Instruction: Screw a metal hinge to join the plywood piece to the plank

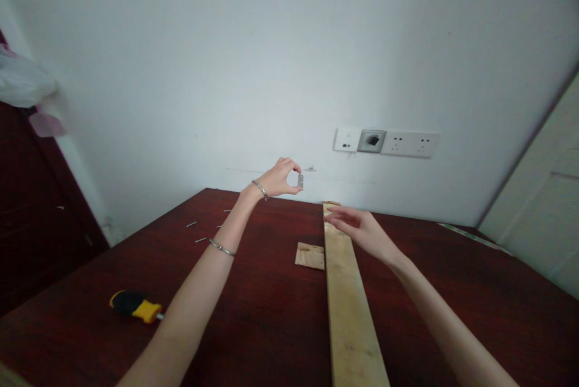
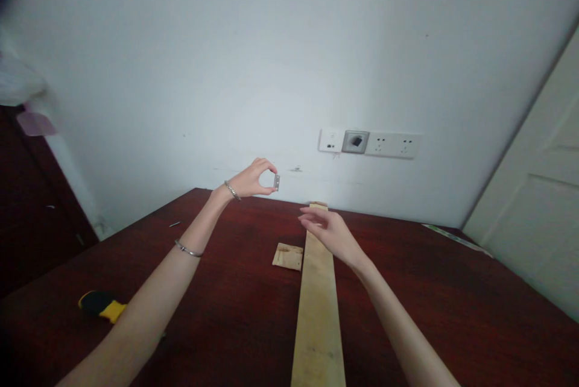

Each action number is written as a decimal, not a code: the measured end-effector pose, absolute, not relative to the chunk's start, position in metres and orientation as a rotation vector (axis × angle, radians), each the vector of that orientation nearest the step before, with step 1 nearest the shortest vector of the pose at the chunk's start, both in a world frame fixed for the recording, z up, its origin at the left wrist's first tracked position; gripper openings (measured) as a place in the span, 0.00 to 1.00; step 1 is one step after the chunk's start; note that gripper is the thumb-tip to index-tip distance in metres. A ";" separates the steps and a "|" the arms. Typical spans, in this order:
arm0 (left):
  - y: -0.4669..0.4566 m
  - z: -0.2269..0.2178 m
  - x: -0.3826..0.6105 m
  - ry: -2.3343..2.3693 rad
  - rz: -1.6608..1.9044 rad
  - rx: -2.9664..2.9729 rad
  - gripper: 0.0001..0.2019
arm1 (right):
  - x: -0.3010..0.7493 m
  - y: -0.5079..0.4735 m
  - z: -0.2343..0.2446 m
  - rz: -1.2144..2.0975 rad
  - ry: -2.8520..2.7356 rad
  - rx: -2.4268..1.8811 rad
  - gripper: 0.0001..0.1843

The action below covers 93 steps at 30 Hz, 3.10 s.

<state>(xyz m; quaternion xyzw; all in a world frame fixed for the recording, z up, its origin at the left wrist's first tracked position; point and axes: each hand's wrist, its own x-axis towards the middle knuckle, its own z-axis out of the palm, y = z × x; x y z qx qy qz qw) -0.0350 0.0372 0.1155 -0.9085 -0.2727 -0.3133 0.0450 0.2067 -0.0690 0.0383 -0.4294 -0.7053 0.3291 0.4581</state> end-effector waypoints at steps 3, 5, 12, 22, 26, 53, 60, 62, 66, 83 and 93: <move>0.024 0.121 -0.020 -0.744 -1.096 -2.771 0.16 | 0.202 -0.064 0.046 0.959 -1.478 -0.959 0.21; 0.016 0.120 -0.016 -0.726 -1.167 -2.758 0.16 | 0.198 -0.061 0.051 1.028 -1.324 -0.900 0.20; 0.007 0.104 -0.011 -0.730 -1.188 -2.805 0.16 | 0.179 -0.046 0.056 1.110 -1.092 -0.840 0.12; 0.021 0.095 -0.014 -0.780 -1.082 -2.826 0.17 | 0.158 -0.028 0.048 1.324 -0.987 -0.744 0.07; 0.024 0.093 -0.012 -0.785 -1.037 -2.860 0.16 | 0.156 -0.024 0.045 1.391 -0.935 -0.730 0.08; 0.031 0.077 0.003 -0.801 -0.947 -2.956 0.14 | 0.161 -0.011 0.026 1.563 -0.851 -0.650 0.00; 0.029 0.080 -0.004 -0.842 -0.901 -3.040 0.25 | 0.162 -0.008 0.023 1.545 -0.818 -0.638 0.03; 0.029 0.080 -0.004 -0.841 -0.906 -3.029 0.26 | 0.162 -0.008 0.023 1.543 -0.758 -0.635 0.04; 0.029 0.078 0.001 -0.813 -0.943 -2.958 0.27 | 0.164 -0.006 0.021 1.524 -0.672 -0.613 0.05; 0.023 0.070 0.023 -0.620 -1.080 -2.785 0.15 | 0.162 -0.016 0.038 1.543 -0.682 -0.565 0.07; 0.026 0.070 0.016 -0.618 -1.142 -2.703 0.15 | 0.168 -0.011 0.036 1.405 -0.808 -0.690 0.07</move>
